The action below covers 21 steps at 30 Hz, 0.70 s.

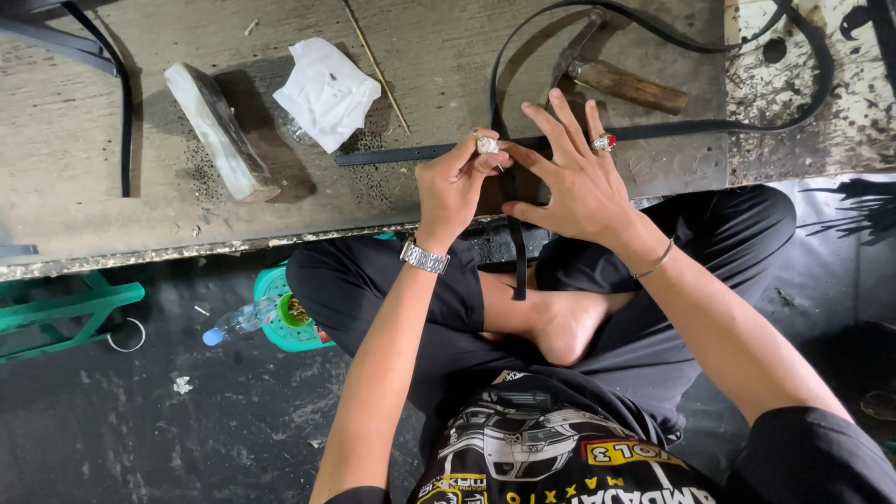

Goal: The person sits on the floor and uses a small metal tool and a hammer to drive fasteners into a black belt. They repeatedly position the tool on the belt and strike it with the hammer to secure the fasteners.

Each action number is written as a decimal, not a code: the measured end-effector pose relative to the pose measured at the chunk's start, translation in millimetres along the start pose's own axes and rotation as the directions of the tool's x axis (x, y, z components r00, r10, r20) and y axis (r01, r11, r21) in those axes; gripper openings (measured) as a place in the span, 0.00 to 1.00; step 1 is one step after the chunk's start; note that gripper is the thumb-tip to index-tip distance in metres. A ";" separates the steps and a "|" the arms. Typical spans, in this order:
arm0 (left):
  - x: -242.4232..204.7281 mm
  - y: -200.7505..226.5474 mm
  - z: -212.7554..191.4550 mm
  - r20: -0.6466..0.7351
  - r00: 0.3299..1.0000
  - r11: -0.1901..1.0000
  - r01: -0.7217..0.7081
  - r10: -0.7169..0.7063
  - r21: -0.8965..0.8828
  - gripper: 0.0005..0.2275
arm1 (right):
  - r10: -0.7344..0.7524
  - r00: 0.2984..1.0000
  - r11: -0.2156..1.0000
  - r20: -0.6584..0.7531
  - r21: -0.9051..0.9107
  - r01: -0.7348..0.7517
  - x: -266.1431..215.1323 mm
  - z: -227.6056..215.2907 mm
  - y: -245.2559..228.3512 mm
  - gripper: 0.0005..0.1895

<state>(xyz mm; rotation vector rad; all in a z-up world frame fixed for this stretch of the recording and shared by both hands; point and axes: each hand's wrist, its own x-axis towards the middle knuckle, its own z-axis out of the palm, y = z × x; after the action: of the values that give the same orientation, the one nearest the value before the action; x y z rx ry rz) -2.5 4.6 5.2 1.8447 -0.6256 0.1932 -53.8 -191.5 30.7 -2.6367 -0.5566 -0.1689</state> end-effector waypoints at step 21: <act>-10.8 -16.0 8.9 0.045 0.982 0.976 -0.186 0.182 0.111 0.08 | 0.298 0.898 0.872 -0.325 -0.290 -0.394 2.8 -17.0 50.8 0.24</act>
<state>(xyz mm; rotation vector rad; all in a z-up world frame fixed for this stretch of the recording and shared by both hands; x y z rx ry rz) -5.1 3.6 -15.9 1.9028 -0.8254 0.3264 -30.9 -239.9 26.5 -2.9302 0.0600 -0.5519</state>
